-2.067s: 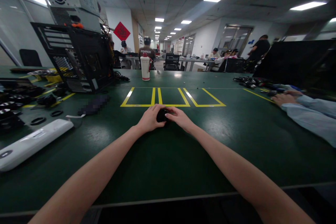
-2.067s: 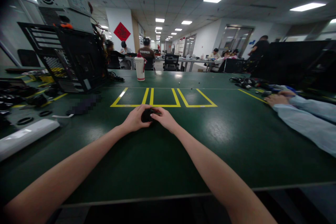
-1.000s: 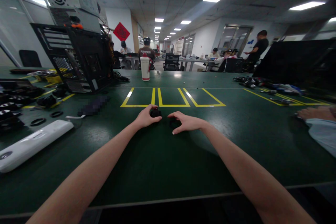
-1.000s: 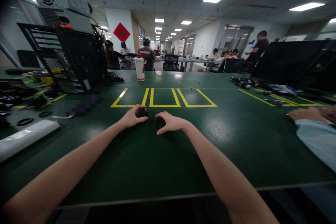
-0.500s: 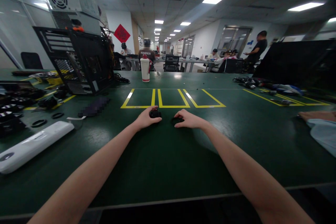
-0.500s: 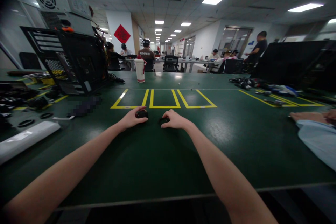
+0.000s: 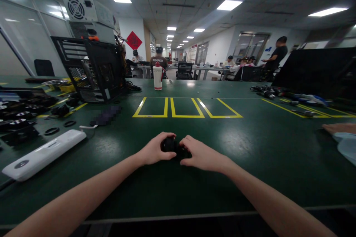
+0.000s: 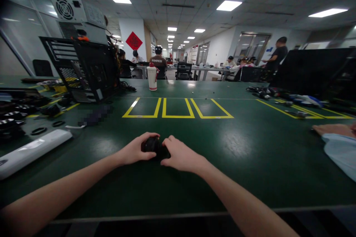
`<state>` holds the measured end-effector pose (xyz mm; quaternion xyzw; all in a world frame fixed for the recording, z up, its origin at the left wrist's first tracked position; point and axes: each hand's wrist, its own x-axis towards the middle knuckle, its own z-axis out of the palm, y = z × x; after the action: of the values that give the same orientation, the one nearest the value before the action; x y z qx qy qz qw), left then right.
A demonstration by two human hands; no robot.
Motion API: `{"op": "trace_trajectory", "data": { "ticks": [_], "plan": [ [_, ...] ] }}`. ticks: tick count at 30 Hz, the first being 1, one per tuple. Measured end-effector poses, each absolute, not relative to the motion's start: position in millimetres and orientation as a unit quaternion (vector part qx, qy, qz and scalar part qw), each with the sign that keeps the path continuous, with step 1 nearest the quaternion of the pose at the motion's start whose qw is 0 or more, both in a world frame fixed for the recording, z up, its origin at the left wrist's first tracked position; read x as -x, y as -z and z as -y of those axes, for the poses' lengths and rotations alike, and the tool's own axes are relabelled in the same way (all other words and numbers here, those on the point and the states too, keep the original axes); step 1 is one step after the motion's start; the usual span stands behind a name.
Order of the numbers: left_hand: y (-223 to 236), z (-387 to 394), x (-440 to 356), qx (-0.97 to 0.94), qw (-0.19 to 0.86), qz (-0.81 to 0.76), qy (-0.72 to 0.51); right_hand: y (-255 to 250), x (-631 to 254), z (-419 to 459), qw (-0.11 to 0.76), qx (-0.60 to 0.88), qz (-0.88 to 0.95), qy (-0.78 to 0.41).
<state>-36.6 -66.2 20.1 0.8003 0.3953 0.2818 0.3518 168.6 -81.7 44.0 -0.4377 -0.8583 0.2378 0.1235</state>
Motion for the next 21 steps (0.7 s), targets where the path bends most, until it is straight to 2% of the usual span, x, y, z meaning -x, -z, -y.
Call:
{"op": "trace_trajectory", "data": {
  "ticks": [6,13,18,21],
  "plan": [
    [-27.9,135.4,57.7,-0.802,0.362,-0.399,-0.259,-49.3,-138.5,157.9,0.172,0.435,0.828,-0.309],
    [-29.4,177.1,93.6,-0.805,0.328,-0.431,-0.245,-15.7,-101.2,178.0,0.289,0.380,0.790,-0.384],
    [-14.8,195.8,128.2,-0.801,0.227,-0.483,-0.271,4.5,-64.3,178.7,0.350,0.312,0.790,-0.396],
    [-3.8,204.7,147.9,-0.801,0.153,-0.497,-0.296,7.1,-44.2,182.1,0.358,0.286,0.793,-0.402]
  ]
}}
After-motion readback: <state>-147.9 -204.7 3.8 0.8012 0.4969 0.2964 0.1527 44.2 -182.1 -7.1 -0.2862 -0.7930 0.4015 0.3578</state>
